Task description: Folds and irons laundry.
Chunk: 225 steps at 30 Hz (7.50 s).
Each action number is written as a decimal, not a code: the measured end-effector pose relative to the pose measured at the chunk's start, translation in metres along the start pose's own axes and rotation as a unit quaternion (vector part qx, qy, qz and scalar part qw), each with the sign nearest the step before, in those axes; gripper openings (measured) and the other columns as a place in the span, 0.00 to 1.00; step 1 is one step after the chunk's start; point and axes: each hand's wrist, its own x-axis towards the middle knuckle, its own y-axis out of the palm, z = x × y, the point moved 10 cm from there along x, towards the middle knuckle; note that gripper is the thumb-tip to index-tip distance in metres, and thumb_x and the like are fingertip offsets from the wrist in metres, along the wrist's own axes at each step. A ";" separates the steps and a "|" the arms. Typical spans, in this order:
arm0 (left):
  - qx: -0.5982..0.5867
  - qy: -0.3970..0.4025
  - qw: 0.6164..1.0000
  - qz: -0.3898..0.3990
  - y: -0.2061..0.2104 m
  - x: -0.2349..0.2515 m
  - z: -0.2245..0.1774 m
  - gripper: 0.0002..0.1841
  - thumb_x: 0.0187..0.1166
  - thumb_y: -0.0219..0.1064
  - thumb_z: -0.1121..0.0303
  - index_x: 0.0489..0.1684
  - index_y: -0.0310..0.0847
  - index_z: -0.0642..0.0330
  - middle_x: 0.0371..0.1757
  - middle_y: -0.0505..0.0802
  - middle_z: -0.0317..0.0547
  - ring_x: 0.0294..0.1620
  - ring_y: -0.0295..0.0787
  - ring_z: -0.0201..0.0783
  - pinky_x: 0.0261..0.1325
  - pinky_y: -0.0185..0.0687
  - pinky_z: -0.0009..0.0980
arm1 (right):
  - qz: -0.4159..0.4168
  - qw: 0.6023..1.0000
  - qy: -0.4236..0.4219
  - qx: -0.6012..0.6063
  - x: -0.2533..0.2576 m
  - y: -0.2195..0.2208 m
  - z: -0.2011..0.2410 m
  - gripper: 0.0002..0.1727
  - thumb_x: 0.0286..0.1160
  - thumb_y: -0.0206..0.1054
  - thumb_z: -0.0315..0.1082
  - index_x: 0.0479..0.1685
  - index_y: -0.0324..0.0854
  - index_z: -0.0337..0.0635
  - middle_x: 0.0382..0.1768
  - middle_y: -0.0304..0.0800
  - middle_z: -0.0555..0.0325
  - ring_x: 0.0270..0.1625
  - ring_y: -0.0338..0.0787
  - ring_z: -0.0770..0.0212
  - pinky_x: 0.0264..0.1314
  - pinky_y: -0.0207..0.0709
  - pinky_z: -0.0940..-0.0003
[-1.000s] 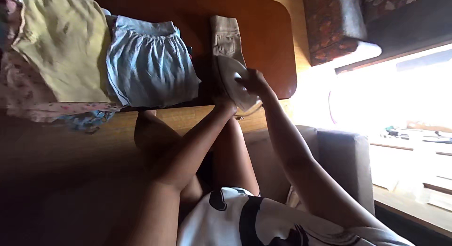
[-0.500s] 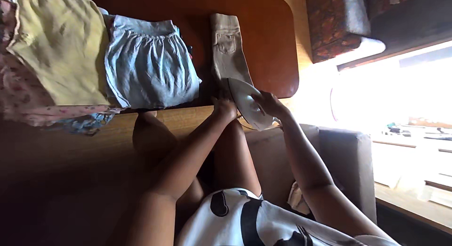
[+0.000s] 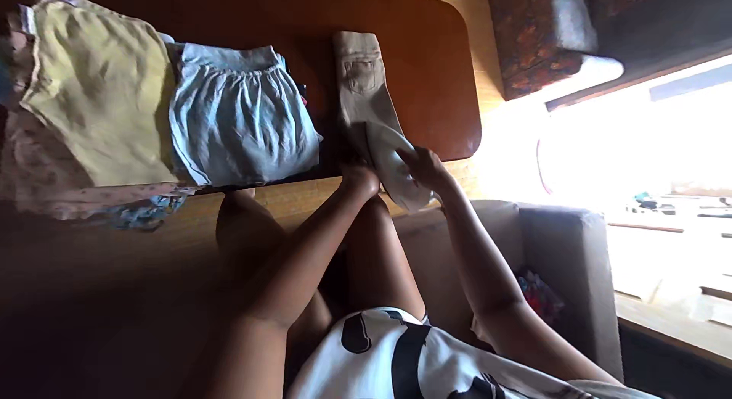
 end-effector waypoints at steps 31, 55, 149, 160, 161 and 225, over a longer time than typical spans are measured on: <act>0.001 0.044 0.997 -0.057 0.007 0.026 -0.012 0.37 0.82 0.70 0.57 0.90 0.62 0.61 0.96 0.46 0.62 0.96 0.31 0.66 0.86 0.37 0.75 | -0.040 0.993 0.096 0.063 -0.073 -0.026 -0.049 0.27 0.95 0.51 0.49 0.65 0.77 0.30 0.40 0.87 0.42 0.37 0.88 0.53 0.49 0.84 0.53; 0.086 0.060 0.979 -0.174 -0.006 0.030 -0.027 0.40 0.66 0.83 0.67 0.83 0.70 0.62 0.82 0.71 0.69 0.82 0.64 0.70 0.78 0.58 0.71 | -0.007 0.991 0.130 0.042 -0.112 -0.001 -0.142 0.30 0.91 0.56 0.55 0.69 0.78 0.35 0.46 0.89 0.37 0.45 0.91 0.43 0.55 0.82 0.42; 0.035 -0.007 0.998 -0.046 0.012 0.003 -0.011 0.36 0.87 0.61 0.52 0.85 0.62 0.73 0.93 0.54 0.71 0.95 0.33 0.69 0.86 0.33 0.76 | -0.098 0.994 0.043 0.037 0.025 -0.027 0.015 0.35 0.88 0.57 0.61 0.64 0.81 0.32 0.55 0.88 0.31 0.60 0.89 0.33 0.64 0.77 0.32; 0.038 -0.005 0.998 -0.053 0.009 -0.003 -0.011 0.33 0.89 0.59 0.57 0.86 0.61 0.73 0.93 0.55 0.69 0.96 0.33 0.67 0.87 0.34 0.75 | -0.090 0.995 0.032 0.029 0.040 -0.042 0.016 0.35 0.88 0.56 0.60 0.65 0.81 0.32 0.60 0.87 0.30 0.65 0.87 0.33 0.69 0.75 0.32; 0.043 -0.010 0.998 -0.043 0.010 -0.002 -0.011 0.33 0.89 0.58 0.58 0.87 0.59 0.72 0.94 0.54 0.67 0.96 0.33 0.66 0.87 0.34 0.74 | -0.084 0.996 0.030 0.024 0.033 -0.038 0.009 0.35 0.89 0.57 0.60 0.65 0.81 0.32 0.59 0.88 0.30 0.64 0.87 0.32 0.69 0.75 0.32; 0.007 -0.034 0.996 -0.078 0.000 -0.024 -0.013 0.36 0.82 0.66 0.51 0.87 0.66 0.62 0.94 0.53 0.68 0.94 0.46 0.65 0.87 0.48 0.67 | 0.036 0.995 -0.093 0.013 0.013 -0.010 0.038 0.31 0.83 0.66 0.56 0.69 0.81 0.37 0.56 0.90 0.35 0.58 0.91 0.39 0.67 0.79 0.37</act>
